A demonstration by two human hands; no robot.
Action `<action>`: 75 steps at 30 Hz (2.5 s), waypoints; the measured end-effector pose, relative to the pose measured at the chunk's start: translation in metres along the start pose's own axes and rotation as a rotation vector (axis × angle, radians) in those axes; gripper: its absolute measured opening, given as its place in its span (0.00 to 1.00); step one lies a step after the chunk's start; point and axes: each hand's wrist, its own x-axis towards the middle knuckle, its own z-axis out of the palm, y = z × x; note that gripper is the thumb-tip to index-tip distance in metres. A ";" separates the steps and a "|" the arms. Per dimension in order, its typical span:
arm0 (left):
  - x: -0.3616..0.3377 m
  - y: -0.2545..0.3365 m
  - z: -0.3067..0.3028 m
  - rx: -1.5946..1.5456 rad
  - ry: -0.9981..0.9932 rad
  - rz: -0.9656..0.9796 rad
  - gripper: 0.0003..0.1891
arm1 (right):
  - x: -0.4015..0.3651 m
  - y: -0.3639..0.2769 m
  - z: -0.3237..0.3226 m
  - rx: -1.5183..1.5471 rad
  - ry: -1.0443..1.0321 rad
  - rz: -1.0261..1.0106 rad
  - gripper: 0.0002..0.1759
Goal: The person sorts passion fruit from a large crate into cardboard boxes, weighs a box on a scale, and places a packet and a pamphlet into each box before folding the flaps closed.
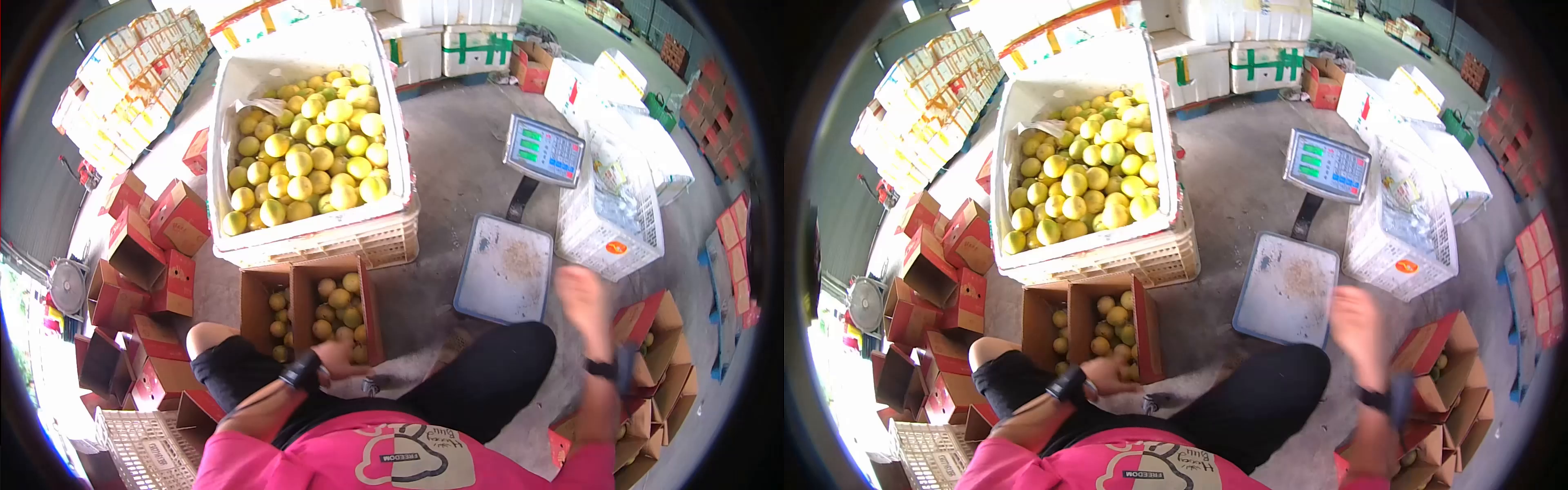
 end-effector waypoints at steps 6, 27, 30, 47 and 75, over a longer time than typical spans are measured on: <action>0.012 -0.035 0.060 0.188 0.067 0.034 0.11 | 0.092 -0.051 0.280 -0.246 -0.572 0.539 0.48; 0.015 0.140 -0.060 0.262 0.862 0.929 0.12 | -0.014 -0.074 0.017 -0.010 0.478 0.636 0.14; 0.013 0.099 -0.074 0.151 0.970 0.818 0.25 | -0.011 -0.015 -0.023 -0.122 0.604 0.564 0.13; 0.045 -0.125 0.048 -0.322 0.641 -0.151 0.15 | 0.126 0.008 0.017 -1.174 -0.179 0.749 0.34; -0.178 -0.293 0.218 -1.171 0.800 -1.059 0.23 | 0.090 0.057 0.016 -1.110 0.106 0.219 0.37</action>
